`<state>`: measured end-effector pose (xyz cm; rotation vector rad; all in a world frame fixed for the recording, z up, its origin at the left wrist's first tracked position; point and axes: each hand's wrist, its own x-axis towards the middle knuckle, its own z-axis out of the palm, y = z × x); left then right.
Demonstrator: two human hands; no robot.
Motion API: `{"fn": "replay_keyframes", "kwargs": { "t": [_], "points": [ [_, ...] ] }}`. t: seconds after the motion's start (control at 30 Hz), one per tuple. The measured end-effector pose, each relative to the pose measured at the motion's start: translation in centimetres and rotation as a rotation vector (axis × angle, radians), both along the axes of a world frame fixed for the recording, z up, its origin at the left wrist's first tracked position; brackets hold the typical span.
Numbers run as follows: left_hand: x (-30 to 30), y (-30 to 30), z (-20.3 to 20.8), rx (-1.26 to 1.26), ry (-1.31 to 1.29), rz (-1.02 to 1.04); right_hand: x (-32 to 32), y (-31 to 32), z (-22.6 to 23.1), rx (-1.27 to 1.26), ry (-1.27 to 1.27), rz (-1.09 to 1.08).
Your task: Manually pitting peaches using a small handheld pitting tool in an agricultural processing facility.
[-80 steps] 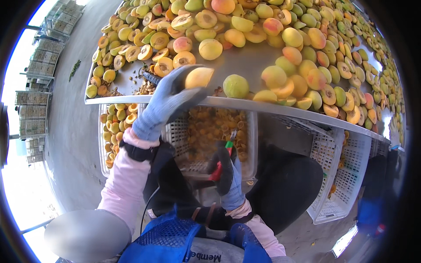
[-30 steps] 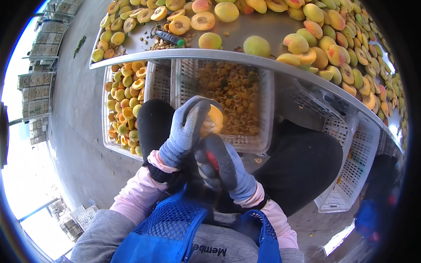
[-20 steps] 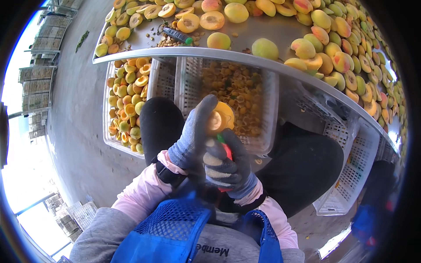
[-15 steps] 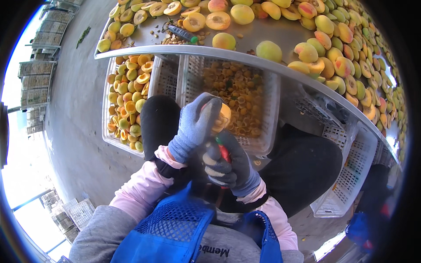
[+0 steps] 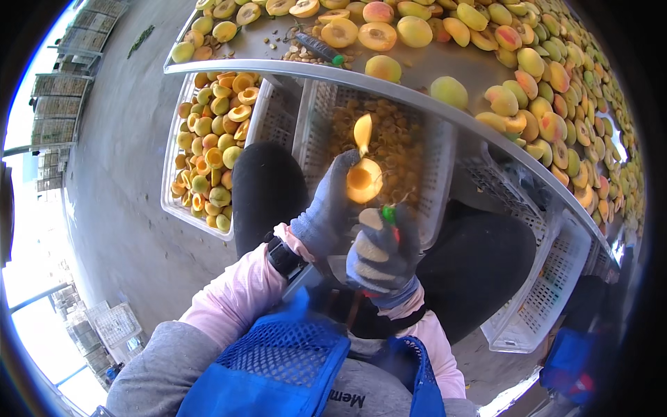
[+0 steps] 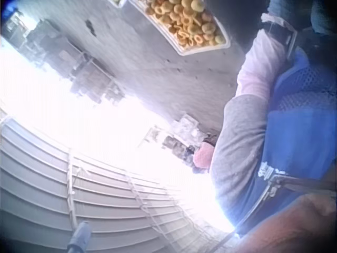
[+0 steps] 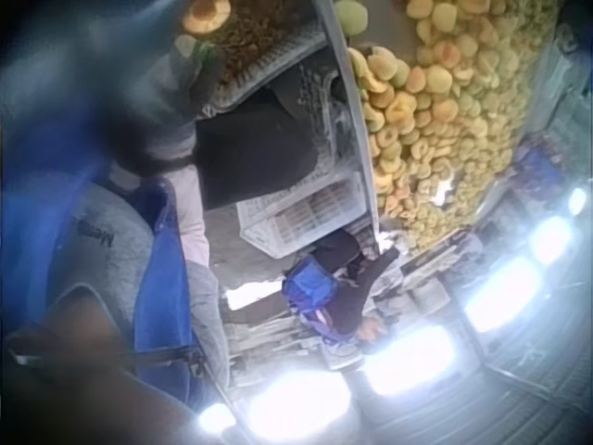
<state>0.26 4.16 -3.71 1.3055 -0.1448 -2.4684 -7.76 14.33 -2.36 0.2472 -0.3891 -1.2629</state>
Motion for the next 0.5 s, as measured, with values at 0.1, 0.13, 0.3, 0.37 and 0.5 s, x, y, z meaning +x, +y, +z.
{"fn": "replay_keyframes", "kwargs": {
  "t": [0.1,0.13,0.3,0.37,0.5],
  "points": [
    [2.7,1.6,-1.4,-0.933,-0.330,-0.137,-0.2,-0.8,-1.9,0.114,-0.018,-0.020],
    [3.1,1.0,-0.1,-0.862,-0.393,-0.163,-0.3,-1.0,-2.6,0.190,-0.001,-0.023],
    [9.1,-2.4,1.7,-0.520,-0.129,-0.135,-1.3,-0.5,-5.3,0.367,0.375,0.059],
    [12.5,-3.7,1.6,-0.573,-0.200,0.164,-1.7,0.1,-6.0,0.381,0.425,0.099],
    [29.1,-7.9,-4.9,-1.319,-1.342,0.124,-1.5,-0.2,-5.9,0.727,0.894,0.141]
  ]
}}
